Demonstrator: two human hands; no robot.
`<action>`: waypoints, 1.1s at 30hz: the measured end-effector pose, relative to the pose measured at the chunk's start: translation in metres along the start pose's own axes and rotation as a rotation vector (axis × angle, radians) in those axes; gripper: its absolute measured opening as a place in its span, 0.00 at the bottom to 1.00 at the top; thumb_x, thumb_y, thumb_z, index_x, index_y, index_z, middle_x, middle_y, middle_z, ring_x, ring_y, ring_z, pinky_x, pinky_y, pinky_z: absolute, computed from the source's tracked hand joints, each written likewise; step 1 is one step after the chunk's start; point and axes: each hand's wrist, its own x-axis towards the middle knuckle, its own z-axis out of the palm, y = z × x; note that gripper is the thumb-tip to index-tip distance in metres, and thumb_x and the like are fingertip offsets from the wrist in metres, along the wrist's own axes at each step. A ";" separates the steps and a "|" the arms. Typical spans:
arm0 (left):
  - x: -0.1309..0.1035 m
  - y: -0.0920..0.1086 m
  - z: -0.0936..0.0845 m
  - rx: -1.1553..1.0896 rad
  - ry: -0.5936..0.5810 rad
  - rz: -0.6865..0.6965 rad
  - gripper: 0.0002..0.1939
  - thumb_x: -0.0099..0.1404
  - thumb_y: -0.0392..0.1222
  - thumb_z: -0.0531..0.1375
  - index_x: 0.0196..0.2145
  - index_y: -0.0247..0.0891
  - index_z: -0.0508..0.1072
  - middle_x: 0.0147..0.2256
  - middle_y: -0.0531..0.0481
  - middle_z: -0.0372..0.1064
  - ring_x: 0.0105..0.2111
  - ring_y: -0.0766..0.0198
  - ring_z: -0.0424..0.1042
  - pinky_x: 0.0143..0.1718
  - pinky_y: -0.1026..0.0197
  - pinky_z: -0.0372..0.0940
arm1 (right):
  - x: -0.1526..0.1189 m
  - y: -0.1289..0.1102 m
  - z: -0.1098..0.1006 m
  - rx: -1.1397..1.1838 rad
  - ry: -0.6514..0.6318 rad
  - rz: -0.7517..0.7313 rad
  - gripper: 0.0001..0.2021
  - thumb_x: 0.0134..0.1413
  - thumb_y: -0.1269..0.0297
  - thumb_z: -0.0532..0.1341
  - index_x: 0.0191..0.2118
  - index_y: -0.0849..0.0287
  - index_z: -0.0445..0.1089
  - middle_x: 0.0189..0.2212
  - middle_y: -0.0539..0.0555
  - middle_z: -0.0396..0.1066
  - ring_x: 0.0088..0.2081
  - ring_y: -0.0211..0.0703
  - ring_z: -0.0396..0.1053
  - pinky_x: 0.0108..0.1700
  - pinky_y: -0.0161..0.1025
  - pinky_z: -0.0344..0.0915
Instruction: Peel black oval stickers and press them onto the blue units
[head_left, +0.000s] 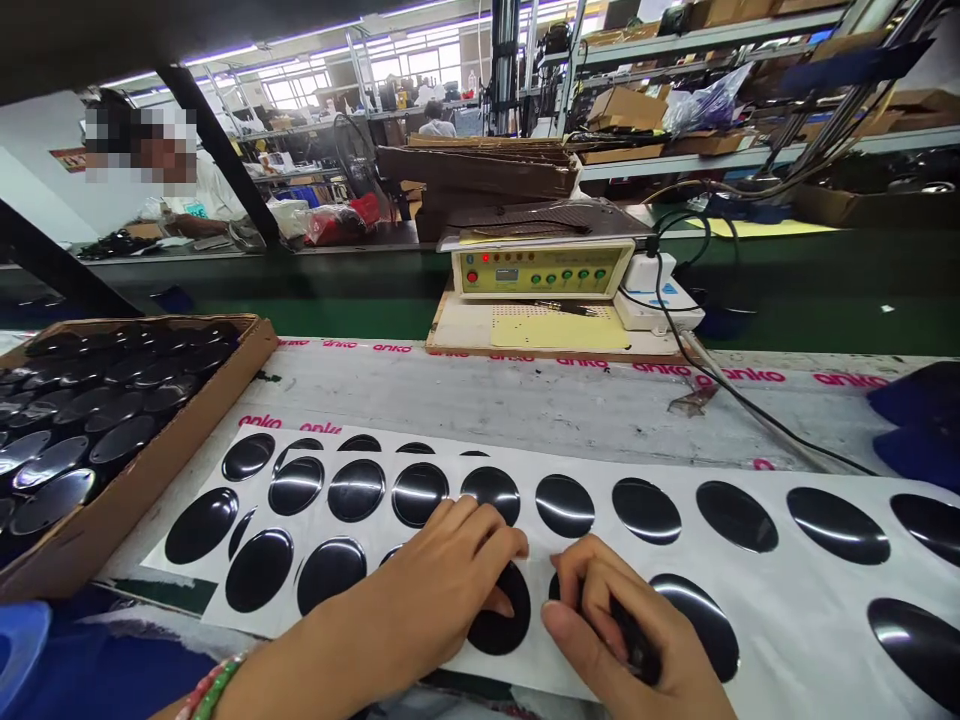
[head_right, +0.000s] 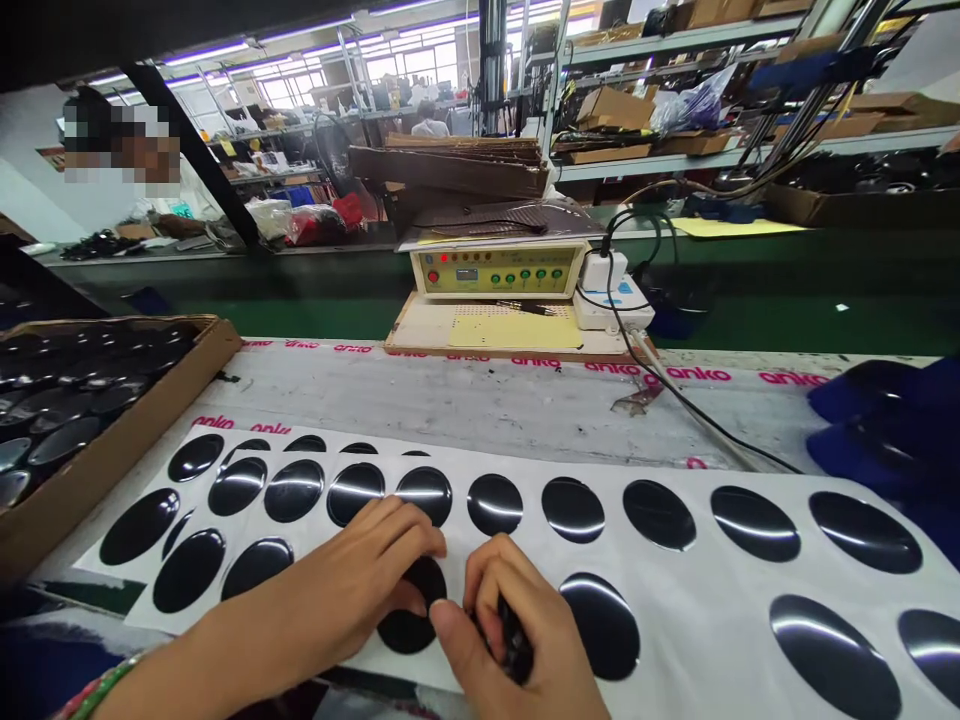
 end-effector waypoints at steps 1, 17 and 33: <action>-0.001 0.000 0.001 0.037 0.009 0.014 0.22 0.60 0.25 0.56 0.52 0.37 0.60 0.41 0.46 0.63 0.40 0.57 0.62 0.42 0.54 0.63 | 0.001 0.001 0.001 -0.012 0.000 -0.007 0.22 0.57 0.54 0.57 0.21 0.56 0.45 0.24 0.50 0.59 0.26 0.37 0.56 0.27 0.34 0.56; -0.036 -0.014 0.009 -0.269 0.383 0.220 0.06 0.65 0.37 0.59 0.31 0.36 0.65 0.36 0.44 0.73 0.35 0.62 0.68 0.36 0.60 0.64 | -0.001 0.005 0.010 -0.190 0.157 0.054 0.09 0.59 0.55 0.54 0.36 0.52 0.66 0.23 0.46 0.64 0.23 0.37 0.61 0.29 0.33 0.61; -0.013 0.038 -0.033 -1.261 0.150 -0.241 0.23 0.61 0.65 0.54 0.39 0.41 0.60 0.44 0.47 0.61 0.35 0.65 0.63 0.35 0.62 0.60 | -0.009 0.000 -0.002 -0.049 -0.023 -0.327 0.26 0.48 0.57 0.67 0.55 0.47 0.67 0.31 0.50 0.70 0.30 0.41 0.71 0.31 0.33 0.68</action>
